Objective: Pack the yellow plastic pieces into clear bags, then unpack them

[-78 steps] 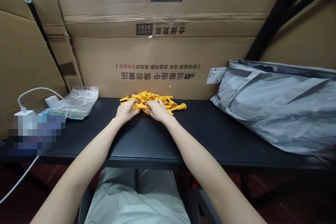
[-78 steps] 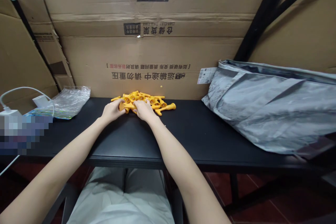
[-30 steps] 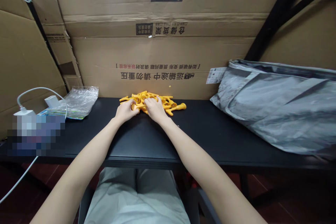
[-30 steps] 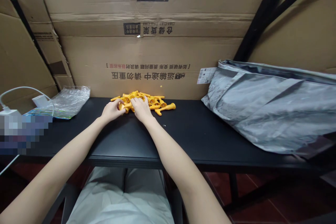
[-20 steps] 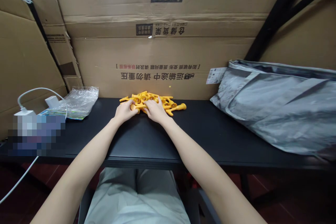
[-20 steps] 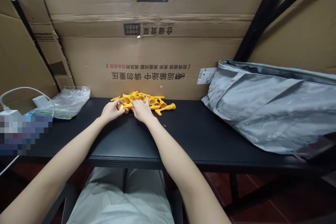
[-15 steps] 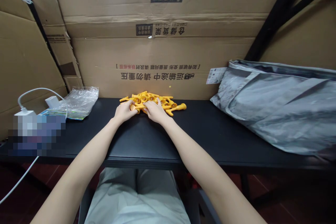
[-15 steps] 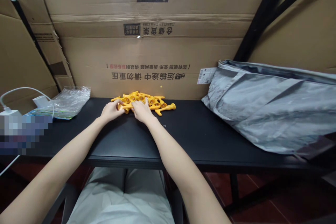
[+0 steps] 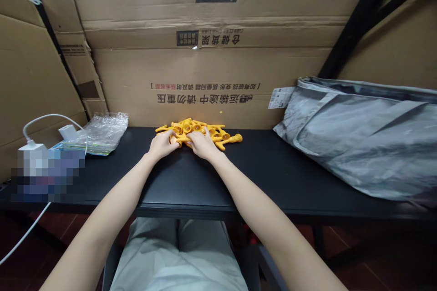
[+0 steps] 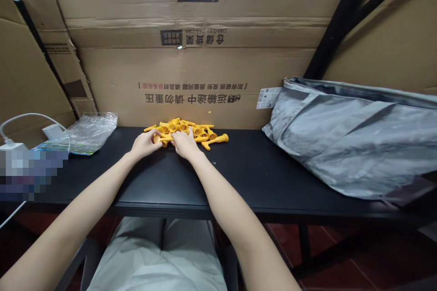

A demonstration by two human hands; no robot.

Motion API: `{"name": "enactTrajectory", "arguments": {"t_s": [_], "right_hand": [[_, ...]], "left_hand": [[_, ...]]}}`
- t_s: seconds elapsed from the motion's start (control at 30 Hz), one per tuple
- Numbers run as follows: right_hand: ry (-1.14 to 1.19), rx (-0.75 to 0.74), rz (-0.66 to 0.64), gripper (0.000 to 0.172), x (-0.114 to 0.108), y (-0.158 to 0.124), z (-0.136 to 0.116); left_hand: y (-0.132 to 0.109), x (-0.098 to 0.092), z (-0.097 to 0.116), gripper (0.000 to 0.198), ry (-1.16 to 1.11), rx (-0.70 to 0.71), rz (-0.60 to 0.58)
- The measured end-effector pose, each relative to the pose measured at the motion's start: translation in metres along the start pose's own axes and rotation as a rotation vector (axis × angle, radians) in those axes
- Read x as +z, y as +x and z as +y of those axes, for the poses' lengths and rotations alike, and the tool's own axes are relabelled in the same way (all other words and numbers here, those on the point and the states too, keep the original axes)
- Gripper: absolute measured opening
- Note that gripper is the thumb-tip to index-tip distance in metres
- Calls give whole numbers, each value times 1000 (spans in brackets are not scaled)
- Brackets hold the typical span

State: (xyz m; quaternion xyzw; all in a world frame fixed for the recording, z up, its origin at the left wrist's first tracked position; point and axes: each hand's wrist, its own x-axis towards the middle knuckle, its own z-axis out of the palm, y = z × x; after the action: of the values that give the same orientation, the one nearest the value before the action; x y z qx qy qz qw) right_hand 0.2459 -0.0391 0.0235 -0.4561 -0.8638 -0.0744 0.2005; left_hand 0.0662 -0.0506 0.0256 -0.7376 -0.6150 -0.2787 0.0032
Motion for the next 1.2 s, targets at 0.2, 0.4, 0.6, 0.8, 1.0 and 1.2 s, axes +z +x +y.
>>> {"name": "enactTrajectory", "arguments": {"t_s": [0.2, 0.4, 0.6, 0.8, 1.0, 1.2], "right_hand": [[-39, 57, 30, 23, -4, 0, -3], [-40, 105, 60, 28, -6, 1, -5], [62, 19, 7, 27, -1, 0, -4], [108, -2, -40, 23, 0, 0, -7], [83, 42, -47, 20, -2, 1, -12], [54, 71, -90, 26, -4, 1, -14]], "left_hand": [[0, 1, 1, 33, -14, 8, 7], [1, 1, 0, 33, 0, 3, -6], [5, 2, -9, 30, 56, -2, -4], [6, 3, -11, 32, 127, -28, -16], [5, 2, -6, 33, 199, -35, -51], [3, 0, -1, 34, 238, -37, -62]]}}
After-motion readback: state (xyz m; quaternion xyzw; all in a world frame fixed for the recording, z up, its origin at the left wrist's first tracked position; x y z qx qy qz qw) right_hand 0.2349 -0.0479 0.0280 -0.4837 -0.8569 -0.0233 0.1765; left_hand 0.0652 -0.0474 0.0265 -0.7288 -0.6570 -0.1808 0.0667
